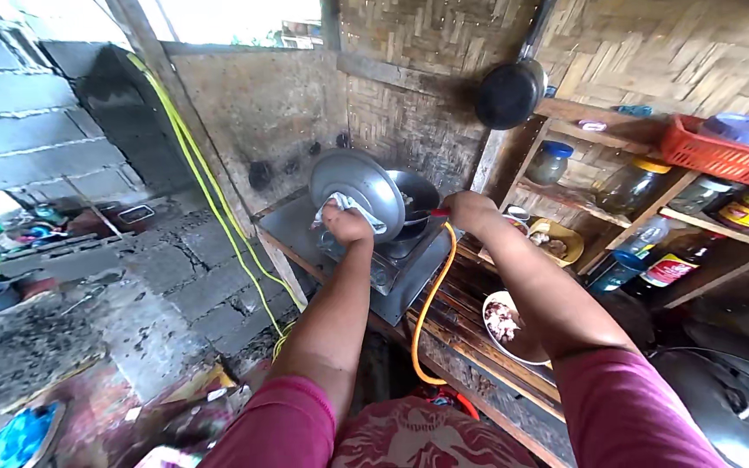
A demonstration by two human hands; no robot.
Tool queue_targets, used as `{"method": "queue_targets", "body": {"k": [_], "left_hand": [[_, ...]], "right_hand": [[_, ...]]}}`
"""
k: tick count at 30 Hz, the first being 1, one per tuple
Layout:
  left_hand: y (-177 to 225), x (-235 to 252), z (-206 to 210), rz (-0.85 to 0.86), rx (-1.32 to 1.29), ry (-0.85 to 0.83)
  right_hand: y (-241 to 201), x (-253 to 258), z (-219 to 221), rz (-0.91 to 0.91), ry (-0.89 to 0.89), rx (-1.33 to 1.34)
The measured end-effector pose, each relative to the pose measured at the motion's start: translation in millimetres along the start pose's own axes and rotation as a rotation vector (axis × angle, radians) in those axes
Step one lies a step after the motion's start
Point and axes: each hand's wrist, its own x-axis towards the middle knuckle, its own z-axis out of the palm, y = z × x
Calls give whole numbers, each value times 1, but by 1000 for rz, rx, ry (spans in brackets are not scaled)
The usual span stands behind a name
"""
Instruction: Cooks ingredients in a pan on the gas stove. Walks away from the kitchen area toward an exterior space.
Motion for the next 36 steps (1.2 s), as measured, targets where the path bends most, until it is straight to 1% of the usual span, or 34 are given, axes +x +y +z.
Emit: {"method": "queue_targets", "body": {"k": [3, 6, 9, 11, 15, 17, 20, 23, 25, 29, 31, 34, 36], "left_hand": [[-2, -1, 3, -17, -9, 6], [-2, -4, 4, -56, -19, -1], [-7, -3, 6, -69, -44, 5], [-12, -3, 9, -62, -40, 6], [-17, 2, 5, -31, -62, -16], [-20, 6, 3, -27, -57, -26], [-22, 8, -1, -17, -35, -41], [-22, 7, -6, -36, -35, -60], [-25, 6, -8, -45, -47, -47], [-29, 4, -10, -73, -50, -25], [-30, 1, -9, -93, -51, -23], [-27, -9, -3, -102, -87, -32], [-22, -14, 0, -107, -82, -33]], "right_hand": [[-18, 15, 20, 11, -22, 26], [-29, 31, 32, 56, 34, 75], [-17, 50, 25, 110, 96, 202], [-4, 71, 24, 185, 106, 275], [12, 116, 37, 352, 92, 457], [6, 130, 41, 398, 48, 493], [-13, 140, 43, 331, -18, 466], [-24, 143, 45, 142, -36, 330], [-28, 132, 44, 49, -29, 226], [-30, 76, 28, -71, -10, 48], [-29, 47, 20, -87, 19, -16], [-14, 17, 6, -106, 103, -55], [-5, 0, -4, -116, 91, -60]]}}
